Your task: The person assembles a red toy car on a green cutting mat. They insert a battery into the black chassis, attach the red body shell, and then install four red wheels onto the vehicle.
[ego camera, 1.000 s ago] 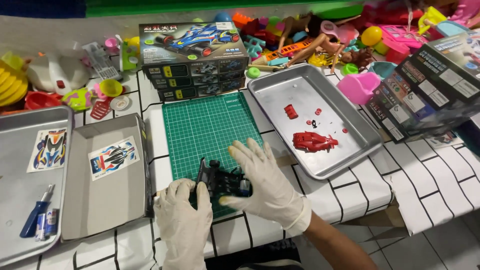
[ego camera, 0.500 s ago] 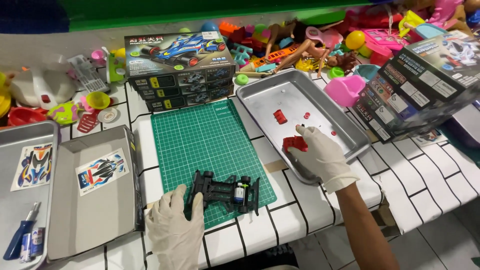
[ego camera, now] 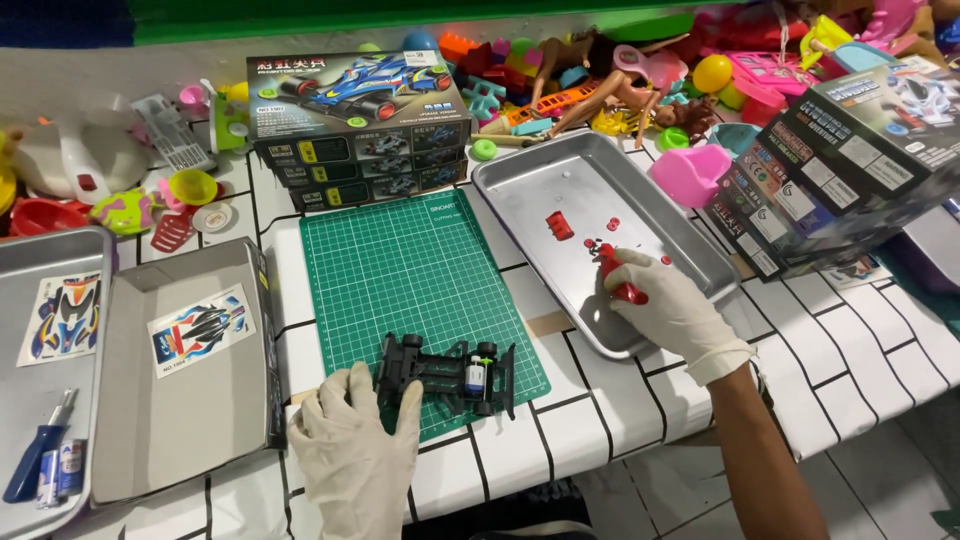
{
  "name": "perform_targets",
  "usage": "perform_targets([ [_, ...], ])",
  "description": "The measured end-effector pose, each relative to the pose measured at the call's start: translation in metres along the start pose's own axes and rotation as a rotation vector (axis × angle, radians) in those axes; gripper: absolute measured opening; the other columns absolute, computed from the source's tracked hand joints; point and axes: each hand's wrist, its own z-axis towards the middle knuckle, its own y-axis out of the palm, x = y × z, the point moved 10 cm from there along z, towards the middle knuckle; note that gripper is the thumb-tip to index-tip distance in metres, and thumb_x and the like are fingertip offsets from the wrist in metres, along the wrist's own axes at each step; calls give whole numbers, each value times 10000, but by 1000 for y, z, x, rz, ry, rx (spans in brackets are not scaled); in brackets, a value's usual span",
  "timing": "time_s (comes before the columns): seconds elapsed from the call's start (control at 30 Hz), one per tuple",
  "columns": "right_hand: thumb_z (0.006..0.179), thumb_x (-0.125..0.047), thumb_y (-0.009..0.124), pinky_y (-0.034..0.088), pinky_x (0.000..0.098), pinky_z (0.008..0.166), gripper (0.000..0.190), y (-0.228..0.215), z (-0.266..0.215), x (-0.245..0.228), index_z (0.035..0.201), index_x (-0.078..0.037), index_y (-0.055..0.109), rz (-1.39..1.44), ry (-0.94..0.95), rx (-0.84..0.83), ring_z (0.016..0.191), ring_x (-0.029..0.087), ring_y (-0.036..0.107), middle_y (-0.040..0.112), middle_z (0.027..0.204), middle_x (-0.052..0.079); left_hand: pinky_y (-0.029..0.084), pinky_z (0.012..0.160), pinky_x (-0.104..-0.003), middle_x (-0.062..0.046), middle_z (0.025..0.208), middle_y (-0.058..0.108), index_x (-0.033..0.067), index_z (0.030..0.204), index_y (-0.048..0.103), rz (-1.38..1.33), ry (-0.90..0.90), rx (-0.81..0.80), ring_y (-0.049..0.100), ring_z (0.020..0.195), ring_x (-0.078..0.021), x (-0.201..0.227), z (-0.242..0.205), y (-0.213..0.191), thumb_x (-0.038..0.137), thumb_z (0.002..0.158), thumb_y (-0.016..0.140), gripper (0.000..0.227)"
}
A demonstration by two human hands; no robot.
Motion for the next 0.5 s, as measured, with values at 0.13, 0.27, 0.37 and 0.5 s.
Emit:
perform_targets([
  [0.13, 782, -308, 828, 543, 448, 838, 706, -18, -8, 11, 1422, -215, 547, -86, 202, 47, 1012, 308, 680, 673, 1188, 92, 427, 1001, -454, 42, 1260, 626, 259, 1237, 674, -123, -18, 26, 577, 1113, -237, 0, 5, -4, 730, 919, 426, 620],
  [0.27, 831, -237, 773, 548, 450, 885, 587, -36, -18, 30, 1392, -213, 602, -35, 339, 117, 1077, 309, 715, 748, 1226, 97, 393, 1044, -410, 111, 1182, 645, 269, 969, 717, -584, -206, -144, 567, 1126, -185, -11, 9, -2, 572, 815, 676, 343],
  [0.37, 871, -45, 689, 523, 378, 1071, 535, -73, -33, 20, 1392, -138, 610, 240, 401, 273, 1083, 228, 696, 747, 1192, 88, 511, 752, -284, 33, 829, 742, 193, 985, 721, -1053, -577, -351, 649, 760, -129, -15, -12, -34, 310, 871, 754, 167],
  [0.5, 853, -89, 772, 514, 332, 1013, 694, -93, -36, 25, 1491, -81, 498, 476, 248, 464, 1089, 168, 647, 683, 1265, 90, 384, 583, -284, -51, 760, 576, 75, 987, 620, -1478, -519, -265, 448, 645, -137, -16, -8, -16, 92, 989, 624, 17],
])
